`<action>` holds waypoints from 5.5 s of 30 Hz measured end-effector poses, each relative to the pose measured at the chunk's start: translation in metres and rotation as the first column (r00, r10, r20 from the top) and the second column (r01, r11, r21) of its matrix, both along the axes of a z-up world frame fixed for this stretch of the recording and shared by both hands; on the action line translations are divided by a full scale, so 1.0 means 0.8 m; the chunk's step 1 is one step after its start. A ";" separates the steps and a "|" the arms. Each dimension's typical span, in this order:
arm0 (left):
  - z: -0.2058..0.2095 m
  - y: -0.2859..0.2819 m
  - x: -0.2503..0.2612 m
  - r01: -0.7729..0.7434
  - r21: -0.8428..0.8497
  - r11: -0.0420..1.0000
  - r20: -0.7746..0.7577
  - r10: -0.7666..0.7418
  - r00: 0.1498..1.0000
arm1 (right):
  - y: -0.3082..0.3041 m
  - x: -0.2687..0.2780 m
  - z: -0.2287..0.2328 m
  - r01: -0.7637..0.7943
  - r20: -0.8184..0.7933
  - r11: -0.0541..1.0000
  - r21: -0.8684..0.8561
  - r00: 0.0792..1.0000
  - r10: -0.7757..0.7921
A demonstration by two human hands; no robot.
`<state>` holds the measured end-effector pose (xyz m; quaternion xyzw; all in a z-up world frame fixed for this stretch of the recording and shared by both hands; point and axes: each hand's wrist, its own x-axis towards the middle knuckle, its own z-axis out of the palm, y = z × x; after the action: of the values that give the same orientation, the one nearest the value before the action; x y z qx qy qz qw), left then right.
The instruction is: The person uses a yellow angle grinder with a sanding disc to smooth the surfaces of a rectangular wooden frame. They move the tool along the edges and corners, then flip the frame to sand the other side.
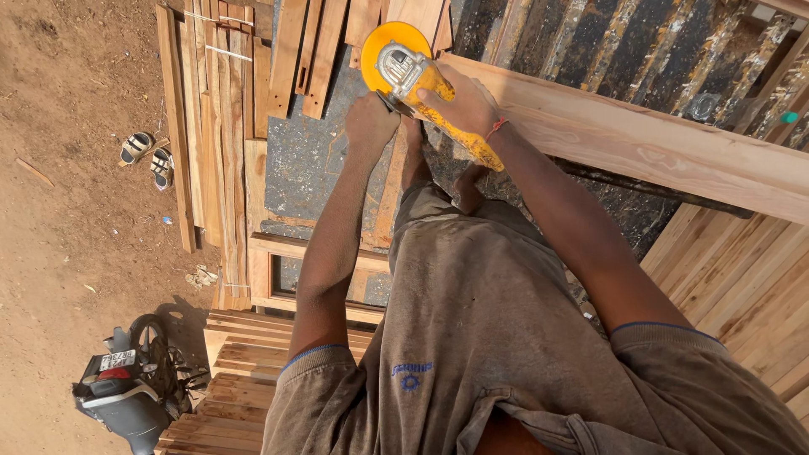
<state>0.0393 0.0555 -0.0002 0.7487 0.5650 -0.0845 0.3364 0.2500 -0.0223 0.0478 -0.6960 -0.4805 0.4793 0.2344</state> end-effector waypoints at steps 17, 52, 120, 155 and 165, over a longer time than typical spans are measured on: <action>0.003 -0.152 0.018 0.066 -0.132 0.989 -0.049 -0.073 0.996 | -0.150 0.006 0.040 0.090 -0.047 0.975 -0.204 0.994 -0.102; -0.019 -0.137 0.020 0.185 -0.007 0.983 -0.078 -0.185 0.980 | -0.163 0.002 0.014 0.208 -0.055 0.965 -0.161 0.974 -0.219; -0.001 0.174 0.134 0.303 -0.083 0.950 -0.003 -0.304 0.953 | 0.111 0.080 0.029 0.328 0.057 0.941 -0.080 0.944 -0.324; -0.054 -0.144 0.756 0.763 -0.012 0.646 0.075 -0.761 0.645 | -0.291 0.554 -0.013 0.787 0.095 0.616 0.032 0.611 -0.786; -0.065 -0.281 0.908 0.840 -0.024 0.542 -0.009 -0.840 0.542 | -0.421 0.647 -0.025 0.867 0.027 0.497 -0.037 0.498 -0.867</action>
<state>0.7657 -0.1697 -0.0524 0.9240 0.1404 -0.2473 0.2555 0.7679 -0.3589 0.0275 -0.8494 -0.0563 0.3066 0.4259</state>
